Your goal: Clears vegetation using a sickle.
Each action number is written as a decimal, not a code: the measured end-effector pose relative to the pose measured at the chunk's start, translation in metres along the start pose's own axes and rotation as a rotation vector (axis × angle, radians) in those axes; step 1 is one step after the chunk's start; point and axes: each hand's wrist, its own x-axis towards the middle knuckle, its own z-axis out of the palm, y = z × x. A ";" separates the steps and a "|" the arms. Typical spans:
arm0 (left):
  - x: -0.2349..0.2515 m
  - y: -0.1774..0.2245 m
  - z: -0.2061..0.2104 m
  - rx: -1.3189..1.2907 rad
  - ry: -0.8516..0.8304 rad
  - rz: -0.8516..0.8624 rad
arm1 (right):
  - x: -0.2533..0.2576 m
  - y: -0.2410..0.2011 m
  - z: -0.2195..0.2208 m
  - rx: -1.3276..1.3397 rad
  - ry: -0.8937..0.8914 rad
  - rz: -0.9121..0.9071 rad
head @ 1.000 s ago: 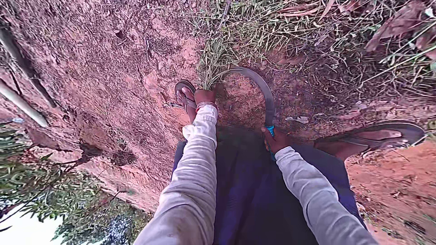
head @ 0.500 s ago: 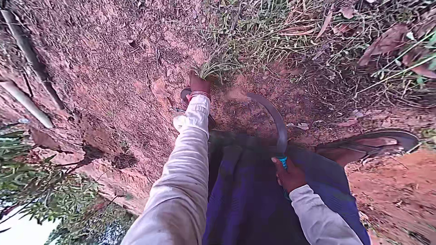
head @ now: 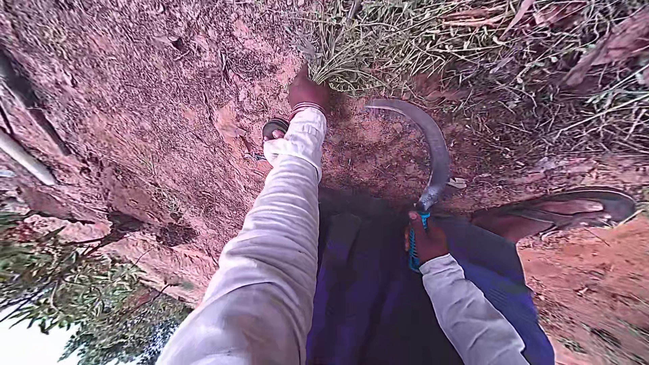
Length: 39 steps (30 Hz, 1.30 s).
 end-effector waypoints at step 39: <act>0.010 0.030 0.018 0.215 0.004 0.057 | 0.049 -0.109 0.114 -0.111 -0.359 0.367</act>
